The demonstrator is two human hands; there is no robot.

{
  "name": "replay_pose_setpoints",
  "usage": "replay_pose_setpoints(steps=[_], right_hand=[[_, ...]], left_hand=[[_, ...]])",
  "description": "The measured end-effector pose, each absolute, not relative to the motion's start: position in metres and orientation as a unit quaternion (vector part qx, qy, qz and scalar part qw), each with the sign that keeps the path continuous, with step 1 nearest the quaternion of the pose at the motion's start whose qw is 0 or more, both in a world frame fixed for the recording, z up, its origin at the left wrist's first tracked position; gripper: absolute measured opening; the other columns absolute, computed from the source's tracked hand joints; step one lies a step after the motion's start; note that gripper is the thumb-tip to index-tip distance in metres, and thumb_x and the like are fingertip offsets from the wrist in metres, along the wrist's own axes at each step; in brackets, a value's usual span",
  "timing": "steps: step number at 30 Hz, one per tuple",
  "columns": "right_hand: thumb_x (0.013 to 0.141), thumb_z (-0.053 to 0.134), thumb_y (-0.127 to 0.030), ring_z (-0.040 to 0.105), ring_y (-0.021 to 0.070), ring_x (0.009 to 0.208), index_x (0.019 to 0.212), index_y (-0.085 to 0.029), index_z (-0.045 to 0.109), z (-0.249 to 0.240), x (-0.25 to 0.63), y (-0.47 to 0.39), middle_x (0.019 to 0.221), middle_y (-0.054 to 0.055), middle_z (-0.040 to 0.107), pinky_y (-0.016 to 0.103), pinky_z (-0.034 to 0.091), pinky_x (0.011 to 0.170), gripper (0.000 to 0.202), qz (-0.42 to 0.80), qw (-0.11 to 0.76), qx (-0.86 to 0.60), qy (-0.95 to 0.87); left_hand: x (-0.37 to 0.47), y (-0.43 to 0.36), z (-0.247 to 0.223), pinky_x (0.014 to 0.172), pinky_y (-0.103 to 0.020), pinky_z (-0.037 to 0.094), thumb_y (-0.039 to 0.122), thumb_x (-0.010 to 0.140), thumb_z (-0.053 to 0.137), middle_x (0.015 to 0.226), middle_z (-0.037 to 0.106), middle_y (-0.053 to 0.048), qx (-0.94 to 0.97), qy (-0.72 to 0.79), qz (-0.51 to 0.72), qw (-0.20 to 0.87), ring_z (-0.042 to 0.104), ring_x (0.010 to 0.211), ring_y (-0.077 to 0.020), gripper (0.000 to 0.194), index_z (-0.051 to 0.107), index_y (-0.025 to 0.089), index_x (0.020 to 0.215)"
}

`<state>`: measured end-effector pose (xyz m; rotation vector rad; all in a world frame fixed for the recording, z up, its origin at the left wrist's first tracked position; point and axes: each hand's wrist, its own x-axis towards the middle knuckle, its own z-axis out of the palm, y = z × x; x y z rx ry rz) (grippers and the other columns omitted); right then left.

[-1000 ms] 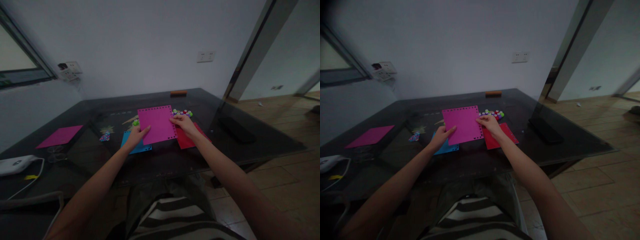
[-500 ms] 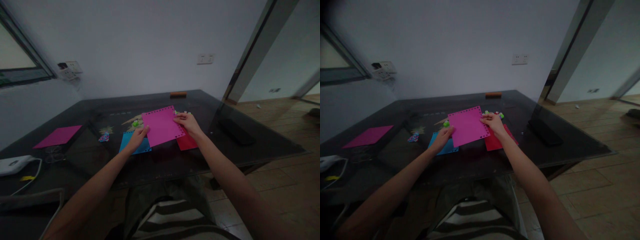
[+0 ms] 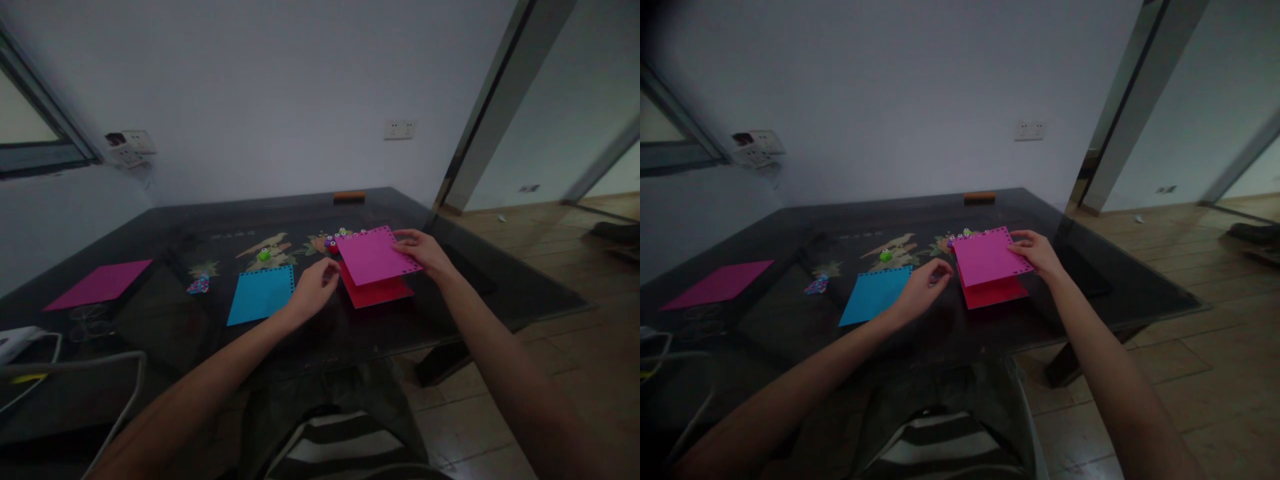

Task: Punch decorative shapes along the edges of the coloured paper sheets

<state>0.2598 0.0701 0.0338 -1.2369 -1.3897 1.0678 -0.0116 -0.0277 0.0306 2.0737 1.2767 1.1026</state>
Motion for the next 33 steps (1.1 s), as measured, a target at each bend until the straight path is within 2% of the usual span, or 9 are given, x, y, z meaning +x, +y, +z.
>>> replay_pose_setpoints(steps=[3, 7, 14, 21, 28, 33], right_hand=[[0.063, 0.074, -0.025, 0.055, 0.0114, 0.048, 0.108, -0.018, 0.059, 0.011, 0.273, 0.072, 0.068, 0.002, 0.064, 0.022, 0.042, 0.043, 0.048, 0.434, 0.449, -0.538, -0.566], [0.063, 0.074, -0.021, 0.056, 0.0118, 0.051, 0.109, -0.017, 0.06, 0.0, 0.274, 0.071, 0.07, 0.002, 0.064, 0.023, 0.044, 0.045, 0.048, 0.432, 0.453, -0.534, -0.568], [0.062, 0.072, -0.018, 0.052, 0.0095, 0.048, 0.11, -0.017, 0.06, 0.003, 0.267, 0.065, 0.066, -0.001, 0.061, 0.021, 0.04, 0.044, 0.049, 0.442, 0.435, -0.533, -0.576], [0.061, 0.072, -0.013, 0.055, 0.0108, 0.052, 0.107, -0.016, 0.061, -0.006, 0.268, 0.069, 0.067, -0.001, 0.061, 0.022, 0.043, 0.048, 0.047, 0.446, 0.415, -0.536, -0.585], [0.062, 0.072, -0.014, 0.056, 0.0119, 0.054, 0.105, -0.017, 0.062, -0.008, 0.268, 0.071, 0.067, 0.0, 0.062, 0.024, 0.044, 0.05, 0.044, 0.43, 0.414, -0.539, -0.594], [0.063, 0.071, -0.015, 0.056, 0.0122, 0.054, 0.104, -0.017, 0.062, -0.01, 0.267, 0.072, 0.068, 0.0, 0.063, 0.025, 0.045, 0.053, 0.041, 0.41, 0.406, -0.547, -0.606]], left_hand=[[0.01, -0.02, 0.022, 0.085, -0.034, 0.049, 0.015, 0.082, 0.047, 0.103, 0.058, -0.008, 0.769, 0.482, 0.383, 0.172, 0.058, 0.096, -0.0189, 0.017, 0.052, 0.018, 0.099], [0.018, -0.02, 0.005, 0.099, -0.038, 0.041, 0.017, 0.082, 0.049, 0.115, 0.052, -0.01, 0.797, 0.5, 0.32, 0.111, 0.05, 0.113, -0.0219, 0.027, 0.05, 0.018, 0.109], [0.012, -0.027, -0.005, 0.102, -0.036, 0.039, 0.02, 0.089, 0.042, 0.121, 0.051, -0.014, 0.816, 0.516, 0.251, 0.074, 0.05, 0.115, -0.0222, 0.03, 0.05, 0.013, 0.118], [0.016, -0.028, -0.013, 0.106, -0.04, 0.034, 0.034, 0.09, 0.043, 0.141, 0.037, -0.019, 0.834, 0.509, 0.201, 0.073, 0.039, 0.13, -0.0275, 0.042, 0.047, 0.012, 0.126], [0.016, -0.03, -0.011, 0.108, -0.038, 0.031, 0.037, 0.09, 0.043, 0.141, 0.039, -0.02, 0.836, 0.514, 0.177, 0.079, 0.038, 0.131, -0.0276, 0.048, 0.046, 0.01, 0.13], [0.016, -0.029, -0.014, 0.107, -0.041, 0.033, 0.037, 0.089, 0.045, 0.139, 0.042, -0.02, 0.838, 0.51, 0.179, 0.078, 0.039, 0.13, -0.0276, 0.047, 0.047, 0.011, 0.129]])
